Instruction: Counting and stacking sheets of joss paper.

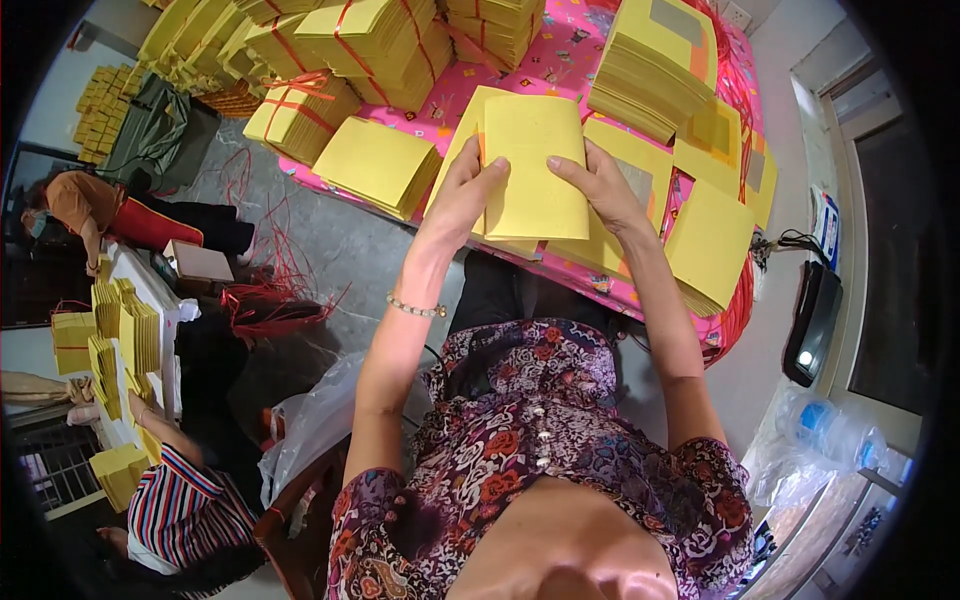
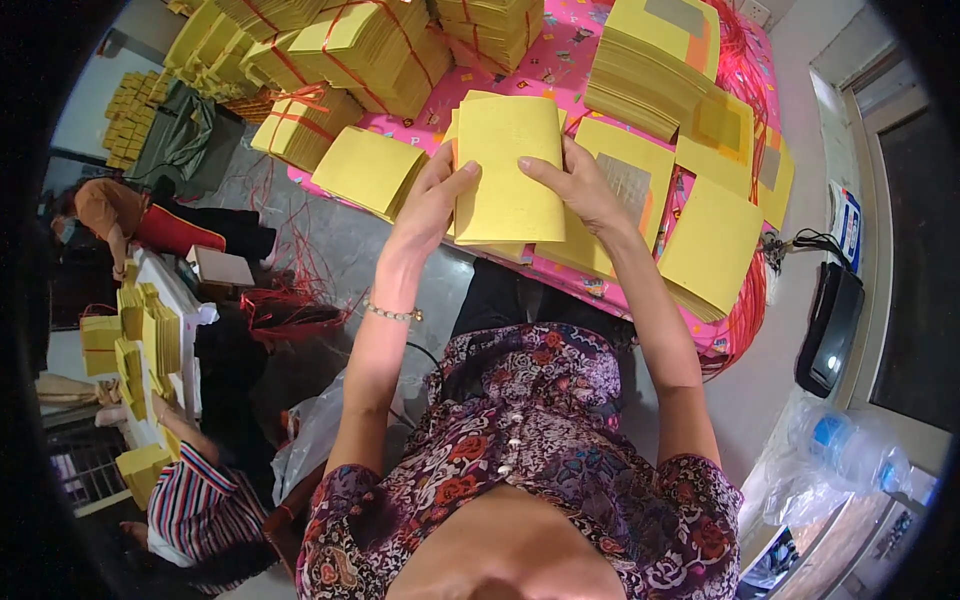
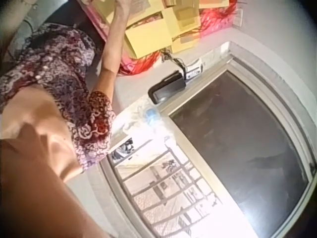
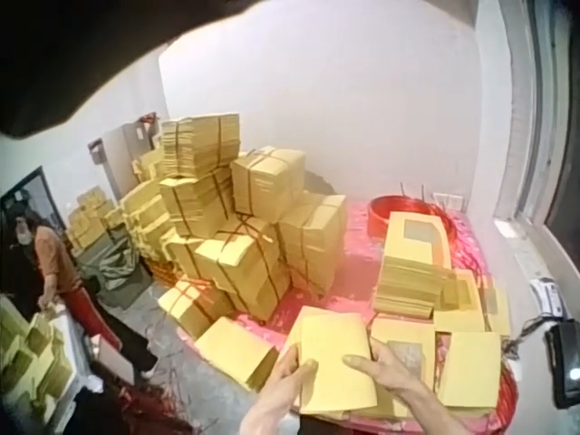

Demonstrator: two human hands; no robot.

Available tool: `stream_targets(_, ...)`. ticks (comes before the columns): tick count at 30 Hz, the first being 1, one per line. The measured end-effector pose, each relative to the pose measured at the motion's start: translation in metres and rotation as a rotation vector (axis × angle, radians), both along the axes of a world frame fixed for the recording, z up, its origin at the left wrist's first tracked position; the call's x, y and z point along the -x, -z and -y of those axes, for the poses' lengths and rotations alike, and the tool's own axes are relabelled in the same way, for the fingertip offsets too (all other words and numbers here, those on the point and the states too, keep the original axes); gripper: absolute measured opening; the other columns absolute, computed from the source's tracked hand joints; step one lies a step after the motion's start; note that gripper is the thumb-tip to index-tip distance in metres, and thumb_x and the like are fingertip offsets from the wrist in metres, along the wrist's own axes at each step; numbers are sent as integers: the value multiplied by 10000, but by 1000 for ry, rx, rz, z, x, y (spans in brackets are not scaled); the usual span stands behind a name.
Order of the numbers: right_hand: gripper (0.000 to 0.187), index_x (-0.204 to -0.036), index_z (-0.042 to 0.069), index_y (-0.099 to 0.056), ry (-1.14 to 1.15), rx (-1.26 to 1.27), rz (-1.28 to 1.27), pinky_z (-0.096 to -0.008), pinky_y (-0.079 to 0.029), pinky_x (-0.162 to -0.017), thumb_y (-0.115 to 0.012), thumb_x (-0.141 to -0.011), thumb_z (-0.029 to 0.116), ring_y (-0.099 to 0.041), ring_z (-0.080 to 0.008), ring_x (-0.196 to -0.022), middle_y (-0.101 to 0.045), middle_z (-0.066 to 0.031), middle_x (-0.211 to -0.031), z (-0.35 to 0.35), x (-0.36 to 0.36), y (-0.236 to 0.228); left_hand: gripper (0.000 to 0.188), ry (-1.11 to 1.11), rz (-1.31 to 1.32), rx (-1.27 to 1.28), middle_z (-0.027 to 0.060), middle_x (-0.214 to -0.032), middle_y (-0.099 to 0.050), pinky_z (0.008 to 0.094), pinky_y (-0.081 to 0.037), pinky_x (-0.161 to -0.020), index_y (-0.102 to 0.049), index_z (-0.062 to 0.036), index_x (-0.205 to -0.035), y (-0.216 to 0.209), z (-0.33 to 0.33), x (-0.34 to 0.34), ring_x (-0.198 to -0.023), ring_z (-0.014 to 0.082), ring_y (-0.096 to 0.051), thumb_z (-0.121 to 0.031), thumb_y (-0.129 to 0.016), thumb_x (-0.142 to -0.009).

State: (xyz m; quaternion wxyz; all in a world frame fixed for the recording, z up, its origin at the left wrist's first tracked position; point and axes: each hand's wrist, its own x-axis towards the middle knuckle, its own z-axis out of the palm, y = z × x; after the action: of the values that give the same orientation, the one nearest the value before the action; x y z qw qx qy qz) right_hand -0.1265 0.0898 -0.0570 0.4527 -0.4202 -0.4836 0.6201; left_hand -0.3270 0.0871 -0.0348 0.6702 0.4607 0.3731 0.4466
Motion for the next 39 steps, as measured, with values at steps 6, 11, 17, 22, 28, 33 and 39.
stream_targets(6,520,-1328,-18,-462,-36,-46,38,-285,-437,-957,-657,-902,208,-563,-138,-1094,-593,-80,-1213,-2,-3,5,461,12,-8,11,120,-1328,-517,309,-390,-1018,-331,6,-1408,1,0,0,-1222,168,-497,-43,-464,-969)
stream_targets(11,639,-1395,-7,-358,-95,-76,49,-310,-416,-1007,-684,-899,232,-522,-161,-1172,-540,-97,-1285,-1,-5,0,502,29,11,-5,119,-1402,-454,316,-325,-1074,-298,-9,-1437,-1,2,1,-1296,181,-426,-21,-453,-959)
stream_targets(17,715,-1447,9,-281,-142,-126,70,-318,-391,-1036,-683,-903,240,-480,-165,-1221,-493,-96,-1335,-1,-9,2,554,10,-2,-52,108,-1430,-426,320,-298,-1098,-271,-17,-1468,-4,7,-2,-1319,182,-402,-26,-457,-946)
stream_targets(22,718,-1454,18,-281,-155,-156,102,-315,-377,-1043,-682,-900,235,-466,-164,-1237,-484,-89,-1351,1,-7,-5,564,-9,-33,-57,109,-1435,-418,318,-290,-1102,-264,-21,-1477,-2,8,-1,-1324,185,-396,-24,-445,-943)
stream_targets(28,704,-1405,0,-327,-134,-155,133,-318,-415,-1002,-713,-877,261,-500,-167,-1186,-515,-100,-1293,-1,-5,-3,524,-2,-36,-63,121,-1403,-445,314,-338,-1064,-277,-3,-1454,0,7,-2,-1286,185,-433,-33,-428,-954)
stream_targets(33,641,-1341,-17,-396,-122,-119,148,-302,-468,-922,-723,-870,269,-556,-150,-1090,-570,-96,-1207,-9,-3,1,444,-44,79,40,136,-1319,-527,321,-423,-997,-355,17,-1387,5,-1,-3,-1190,196,-532,-21,-439,-953)
stream_targets(39,524,-1253,-34,-502,-117,-89,155,-298,-485,-883,-713,-875,261,-602,-141,-1001,-631,-93,-1119,-12,6,-8,375,-109,156,192,166,-1281,-550,348,-455,-970,-402,34,-1318,9,-8,-3,-1150,224,-570,-25,-449,-950)
